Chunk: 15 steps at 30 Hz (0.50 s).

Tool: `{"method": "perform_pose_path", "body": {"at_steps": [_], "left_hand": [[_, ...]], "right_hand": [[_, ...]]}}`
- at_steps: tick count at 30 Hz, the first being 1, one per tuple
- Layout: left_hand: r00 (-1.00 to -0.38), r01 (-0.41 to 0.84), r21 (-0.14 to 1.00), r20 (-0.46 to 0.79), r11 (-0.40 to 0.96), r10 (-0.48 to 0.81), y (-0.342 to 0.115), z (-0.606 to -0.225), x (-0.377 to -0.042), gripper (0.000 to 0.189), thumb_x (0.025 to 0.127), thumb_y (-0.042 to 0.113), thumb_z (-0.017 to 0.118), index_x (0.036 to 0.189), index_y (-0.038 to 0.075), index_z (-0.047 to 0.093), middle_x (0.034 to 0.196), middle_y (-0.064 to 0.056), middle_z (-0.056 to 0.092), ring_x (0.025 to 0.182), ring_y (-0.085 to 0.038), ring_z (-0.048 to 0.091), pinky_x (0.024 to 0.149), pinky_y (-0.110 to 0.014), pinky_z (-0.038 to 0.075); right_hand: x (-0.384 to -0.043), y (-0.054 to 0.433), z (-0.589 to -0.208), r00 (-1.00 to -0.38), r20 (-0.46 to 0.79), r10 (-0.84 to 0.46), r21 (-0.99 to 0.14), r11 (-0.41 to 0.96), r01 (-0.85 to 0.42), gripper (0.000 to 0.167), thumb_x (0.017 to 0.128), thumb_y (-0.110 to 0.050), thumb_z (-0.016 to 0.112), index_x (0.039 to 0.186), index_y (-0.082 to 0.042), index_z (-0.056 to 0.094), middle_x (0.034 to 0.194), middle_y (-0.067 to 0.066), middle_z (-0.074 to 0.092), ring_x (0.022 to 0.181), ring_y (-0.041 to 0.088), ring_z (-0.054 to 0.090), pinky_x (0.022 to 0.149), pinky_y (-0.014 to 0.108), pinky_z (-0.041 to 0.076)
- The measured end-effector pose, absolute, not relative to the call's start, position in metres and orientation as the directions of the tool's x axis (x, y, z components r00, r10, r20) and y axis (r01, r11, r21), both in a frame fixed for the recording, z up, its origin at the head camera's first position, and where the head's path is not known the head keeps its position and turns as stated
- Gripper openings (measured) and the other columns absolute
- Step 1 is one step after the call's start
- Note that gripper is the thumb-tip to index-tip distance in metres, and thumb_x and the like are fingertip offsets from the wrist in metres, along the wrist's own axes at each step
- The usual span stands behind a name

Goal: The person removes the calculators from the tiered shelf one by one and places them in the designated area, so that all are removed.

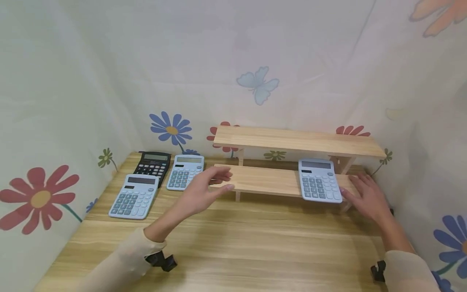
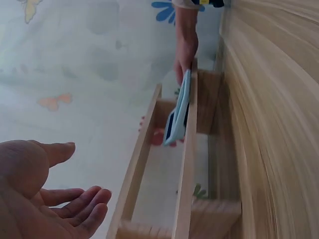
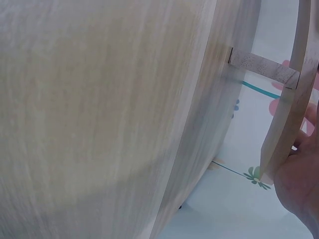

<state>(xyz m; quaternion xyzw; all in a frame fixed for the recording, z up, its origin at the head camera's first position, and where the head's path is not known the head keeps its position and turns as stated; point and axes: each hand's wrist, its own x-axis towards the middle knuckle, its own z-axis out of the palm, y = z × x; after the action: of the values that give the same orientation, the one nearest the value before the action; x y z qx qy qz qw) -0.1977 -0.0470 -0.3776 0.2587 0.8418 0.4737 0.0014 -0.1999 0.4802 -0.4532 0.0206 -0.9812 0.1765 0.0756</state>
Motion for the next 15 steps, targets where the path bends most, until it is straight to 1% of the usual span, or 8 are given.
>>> {"method": "perform_pose_path", "body": {"at_steps": [4,8,11,15], "left_hand": [[-0.825,0.493,0.788,0.290,0.368,0.485,-0.012,-0.385,-0.200,0.058,0.103,0.037,0.073,0.148,0.006,0.057,0.133,-0.007,0.067,0.122,-0.017,0.065,0.109,-0.034,0.053],[-0.787,0.525,0.789,0.308,0.319,0.534,0.018,-0.390,-0.203,0.058,0.103,0.038,0.072,0.149,0.005,0.057,0.135,-0.005,0.067,0.124,-0.014,0.064,0.108,-0.026,0.051],[-0.776,0.507,0.816,0.292,0.278,0.559,0.037,-0.395,-0.204,0.058,0.103,0.038,0.072,0.149,0.005,0.057,0.137,-0.004,0.067,0.124,-0.011,0.064,0.108,-0.023,0.051],[-0.790,0.418,0.887,0.247,0.198,0.561,0.062,-0.408,-0.209,0.053,0.102,0.037,0.073,0.144,0.005,0.061,0.130,-0.002,0.071,0.116,-0.006,0.067,0.102,-0.020,0.053]], "right_hand": [[-0.197,0.481,-0.454,-0.987,0.160,-0.010,-0.344,0.937,-0.065,0.080,0.106,-0.051,0.054,0.153,0.012,0.040,0.160,0.044,0.024,0.150,0.065,0.013,0.113,0.084,0.018],[-0.197,0.480,-0.455,-0.989,0.151,0.000,-0.340,0.939,-0.052,0.081,0.106,-0.053,0.054,0.153,0.012,0.039,0.160,0.044,0.023,0.149,0.065,0.014,0.113,0.084,0.018],[-0.199,0.479,-0.454,-0.989,0.149,0.004,-0.346,0.937,-0.048,0.082,0.106,-0.054,0.054,0.154,0.011,0.040,0.160,0.044,0.023,0.149,0.065,0.013,0.113,0.084,0.018],[-0.200,0.479,-0.455,-0.988,0.151,0.002,-0.350,0.935,-0.052,0.081,0.106,-0.053,0.055,0.153,0.011,0.041,0.160,0.044,0.023,0.149,0.066,0.013,0.113,0.084,0.018]]}}
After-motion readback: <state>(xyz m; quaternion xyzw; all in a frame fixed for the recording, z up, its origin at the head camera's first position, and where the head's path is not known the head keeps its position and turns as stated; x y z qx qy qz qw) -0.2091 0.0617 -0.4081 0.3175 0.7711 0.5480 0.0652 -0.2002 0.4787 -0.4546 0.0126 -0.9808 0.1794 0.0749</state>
